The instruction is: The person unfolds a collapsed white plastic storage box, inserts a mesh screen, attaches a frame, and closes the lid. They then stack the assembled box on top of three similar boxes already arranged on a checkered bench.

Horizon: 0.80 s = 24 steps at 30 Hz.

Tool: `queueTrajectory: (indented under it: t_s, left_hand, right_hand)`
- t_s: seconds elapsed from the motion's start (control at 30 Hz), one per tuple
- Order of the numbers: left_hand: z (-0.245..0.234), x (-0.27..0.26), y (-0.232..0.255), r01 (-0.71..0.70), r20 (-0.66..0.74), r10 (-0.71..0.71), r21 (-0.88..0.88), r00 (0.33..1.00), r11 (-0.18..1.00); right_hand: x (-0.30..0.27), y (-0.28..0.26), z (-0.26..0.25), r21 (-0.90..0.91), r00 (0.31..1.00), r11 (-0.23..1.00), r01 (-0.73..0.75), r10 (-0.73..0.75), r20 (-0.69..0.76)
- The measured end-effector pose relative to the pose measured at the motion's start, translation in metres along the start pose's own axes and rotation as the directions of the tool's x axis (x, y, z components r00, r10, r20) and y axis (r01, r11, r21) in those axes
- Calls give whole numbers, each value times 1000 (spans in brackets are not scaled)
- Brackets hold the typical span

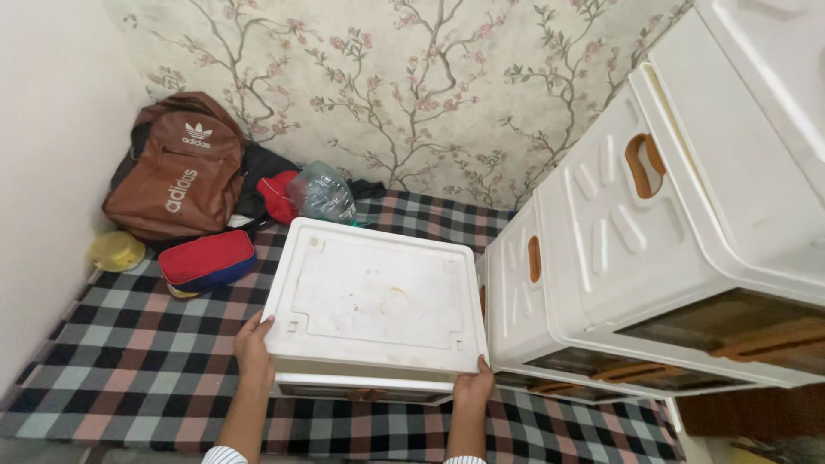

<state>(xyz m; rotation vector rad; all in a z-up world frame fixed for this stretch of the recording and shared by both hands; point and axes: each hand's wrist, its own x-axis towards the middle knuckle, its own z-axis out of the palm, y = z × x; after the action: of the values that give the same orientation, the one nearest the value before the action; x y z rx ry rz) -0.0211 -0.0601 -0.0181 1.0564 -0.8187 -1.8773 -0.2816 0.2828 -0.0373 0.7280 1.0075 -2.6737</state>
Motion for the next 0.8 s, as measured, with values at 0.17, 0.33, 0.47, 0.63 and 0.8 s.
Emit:
queueTrajectory:
  t_s: [0.17, 0.33, 0.47, 0.63, 0.8]
  left_hand:
    - [1, -2, -2, 102, 137, -53, -375, 989, 921]
    - [9, -5, -5, 119, 112, -73, -490, 991, 863]
    - [23, 10, 2, 152, 130, -101, -471, 986, 869]
    - [40, 47, 10, 208, 218, -115, -471, 969, 857]
    - [51, 81, 10, 239, 301, -111, -430, 947, 871]
  right_hand:
    - [3, -6, 9, 66, 998, 996, -54, 52, 36]
    - [-11, -9, 18, 52, 995, 999, 13, -17, 93]
    - [-10, -8, 40, 71, 984, 997, -39, 26, 178]
    - [6, 8, 67, 129, 980, 990, -50, 24, 198]
    - [10, 22, 94, 129, 950, 991, -16, -26, 311]
